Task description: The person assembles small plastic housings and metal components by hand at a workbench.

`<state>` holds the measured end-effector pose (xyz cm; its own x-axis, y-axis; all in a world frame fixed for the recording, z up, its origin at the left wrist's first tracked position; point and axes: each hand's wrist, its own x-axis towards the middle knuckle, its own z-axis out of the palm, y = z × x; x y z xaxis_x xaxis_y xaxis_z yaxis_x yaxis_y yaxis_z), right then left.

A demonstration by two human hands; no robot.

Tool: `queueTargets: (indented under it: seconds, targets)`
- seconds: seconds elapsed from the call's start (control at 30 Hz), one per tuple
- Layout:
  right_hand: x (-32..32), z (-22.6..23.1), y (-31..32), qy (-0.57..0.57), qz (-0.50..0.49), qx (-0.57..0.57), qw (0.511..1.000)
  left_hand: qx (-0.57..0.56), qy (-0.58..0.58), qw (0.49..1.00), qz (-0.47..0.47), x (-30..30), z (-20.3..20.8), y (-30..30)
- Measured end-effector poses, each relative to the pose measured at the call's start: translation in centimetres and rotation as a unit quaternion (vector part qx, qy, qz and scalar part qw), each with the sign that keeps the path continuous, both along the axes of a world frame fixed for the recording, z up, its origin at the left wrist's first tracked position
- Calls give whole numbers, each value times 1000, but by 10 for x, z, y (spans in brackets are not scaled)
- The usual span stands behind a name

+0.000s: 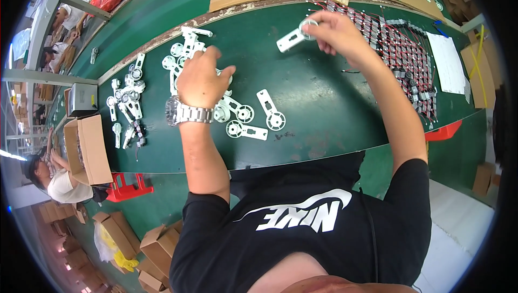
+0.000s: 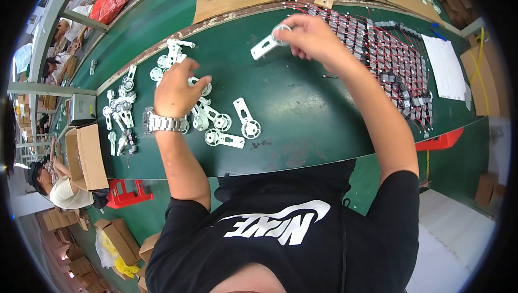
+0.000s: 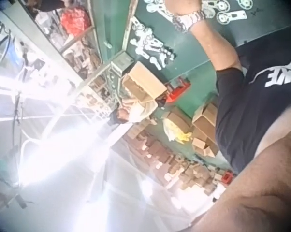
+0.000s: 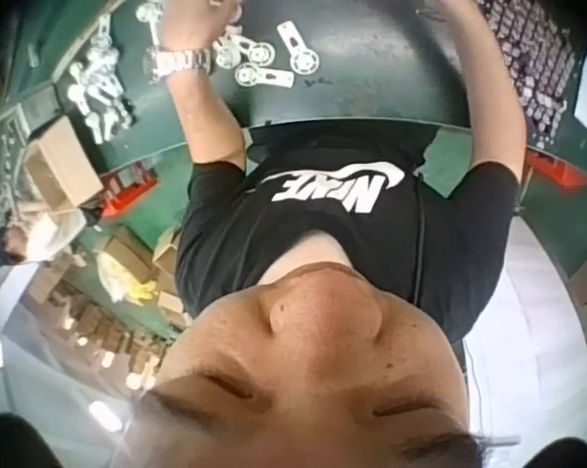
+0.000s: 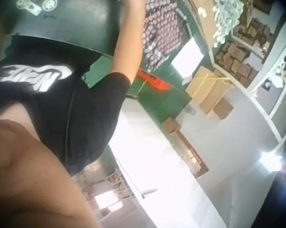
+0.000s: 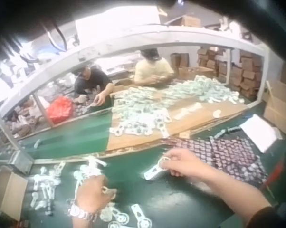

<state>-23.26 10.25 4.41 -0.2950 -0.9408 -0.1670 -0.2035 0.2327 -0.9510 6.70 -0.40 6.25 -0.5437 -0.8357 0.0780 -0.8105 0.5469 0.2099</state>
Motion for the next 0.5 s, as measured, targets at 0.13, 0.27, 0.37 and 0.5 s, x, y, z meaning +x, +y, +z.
queueTargets:
  seconds: [0.13, 0.27, 0.37, 0.5]
  targets:
    - [-28, 16, -35, -108, -12, -59, 992, 36, -133, 990, 43, -6, -1, 1]
    - [-25, 12, -19, -54, -44, -130, 989, 18, -153, 987, 52, -18, -10, 2]
    - [-31, 3, 19, 151, 35, -97, 983, 1, -139, 989, 57, -16, -15, 0]
    - [-41, -4, 64, 369, 41, -100, 923, -28, -58, 997, 41, -18, -13, 3]
